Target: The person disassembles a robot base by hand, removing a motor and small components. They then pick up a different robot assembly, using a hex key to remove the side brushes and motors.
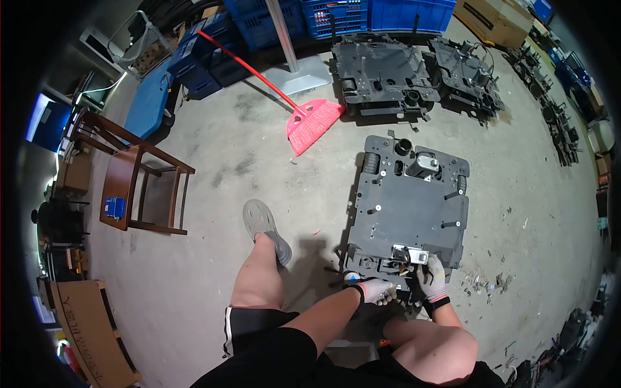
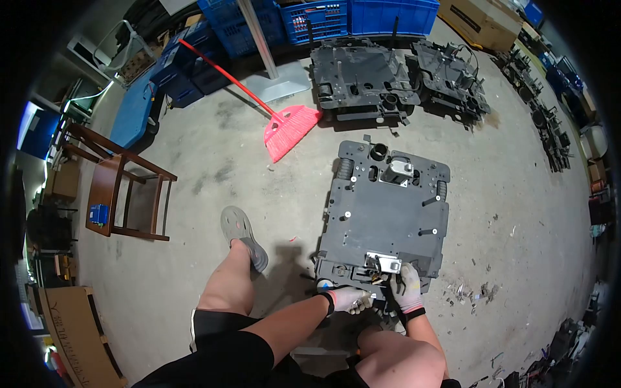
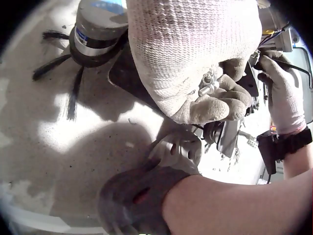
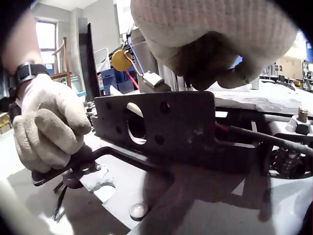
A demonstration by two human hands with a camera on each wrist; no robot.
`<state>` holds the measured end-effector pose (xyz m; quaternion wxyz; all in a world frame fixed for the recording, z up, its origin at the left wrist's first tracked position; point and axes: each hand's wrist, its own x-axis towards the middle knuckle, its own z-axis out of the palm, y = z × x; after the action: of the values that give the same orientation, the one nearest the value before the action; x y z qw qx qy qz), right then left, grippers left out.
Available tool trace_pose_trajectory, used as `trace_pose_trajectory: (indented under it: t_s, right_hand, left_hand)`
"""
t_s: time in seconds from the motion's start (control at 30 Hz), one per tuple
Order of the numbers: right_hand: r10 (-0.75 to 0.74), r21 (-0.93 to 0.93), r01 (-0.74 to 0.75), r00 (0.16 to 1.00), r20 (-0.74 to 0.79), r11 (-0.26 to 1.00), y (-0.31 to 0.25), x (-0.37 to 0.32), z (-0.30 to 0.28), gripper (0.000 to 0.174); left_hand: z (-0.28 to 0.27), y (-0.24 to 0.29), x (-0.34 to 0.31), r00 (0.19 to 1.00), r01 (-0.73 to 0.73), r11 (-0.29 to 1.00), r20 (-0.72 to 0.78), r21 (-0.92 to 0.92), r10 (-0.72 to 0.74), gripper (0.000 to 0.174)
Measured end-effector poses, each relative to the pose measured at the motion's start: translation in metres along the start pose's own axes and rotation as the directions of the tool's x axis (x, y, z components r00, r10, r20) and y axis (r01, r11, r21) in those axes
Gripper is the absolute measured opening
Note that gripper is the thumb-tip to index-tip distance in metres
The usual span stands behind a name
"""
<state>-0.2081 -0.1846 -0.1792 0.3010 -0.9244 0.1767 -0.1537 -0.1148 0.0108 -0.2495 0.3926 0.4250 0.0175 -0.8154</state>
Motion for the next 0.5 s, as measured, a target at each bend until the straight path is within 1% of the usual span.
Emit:
trace_pose_trajectory:
  t_s: [0.03,0.17,0.23,0.27,0.33,0.47,0.5]
  right_hand:
    - [-0.001,-0.024,0.000,1.000,-0.022,1.000,0.000,0.000,0.001,0.013]
    - [0.012,-0.087,-0.014,0.999,-0.031,0.996,-0.011,0.003,-0.006,0.014]
    - [0.125,-0.202,-0.122,0.992,0.001,0.972,-0.016,0.005,-0.008,0.016]
    - [0.124,-0.201,-0.121,0.992,0.001,0.972,-0.011,0.004,-0.007,0.016]
    - [0.134,-0.326,-0.121,0.991,0.018,0.938,0.001,0.000,-0.004,0.018]
    - [0.178,-0.289,-0.158,0.983,0.044,0.944,0.007,-0.005,0.007,0.017]
    - [0.175,-0.231,-0.175,0.984,-0.023,0.957,0.005,-0.007,0.010,0.017]
  left_hand:
    - [0.000,-0.001,0.001,1.000,-0.004,1.000,0.001,-0.003,0.004,0.039]
    - [0.001,-0.001,0.000,1.000,-0.002,1.000,-0.001,-0.006,0.002,0.037]
    - [0.000,-0.001,0.000,1.000,0.001,1.000,0.000,-0.007,-0.001,0.038]
    - [0.000,-0.001,0.000,1.000,0.003,1.000,0.002,-0.005,-0.003,0.038]
    - [-0.003,-0.006,0.006,1.000,-0.008,1.000,0.013,-0.007,0.008,0.039]
    - [-0.001,-0.004,0.001,0.999,-0.034,0.999,0.018,0.010,0.034,0.041]
    - [0.001,-0.002,-0.001,0.999,-0.035,0.999,0.017,0.007,0.035,0.041]
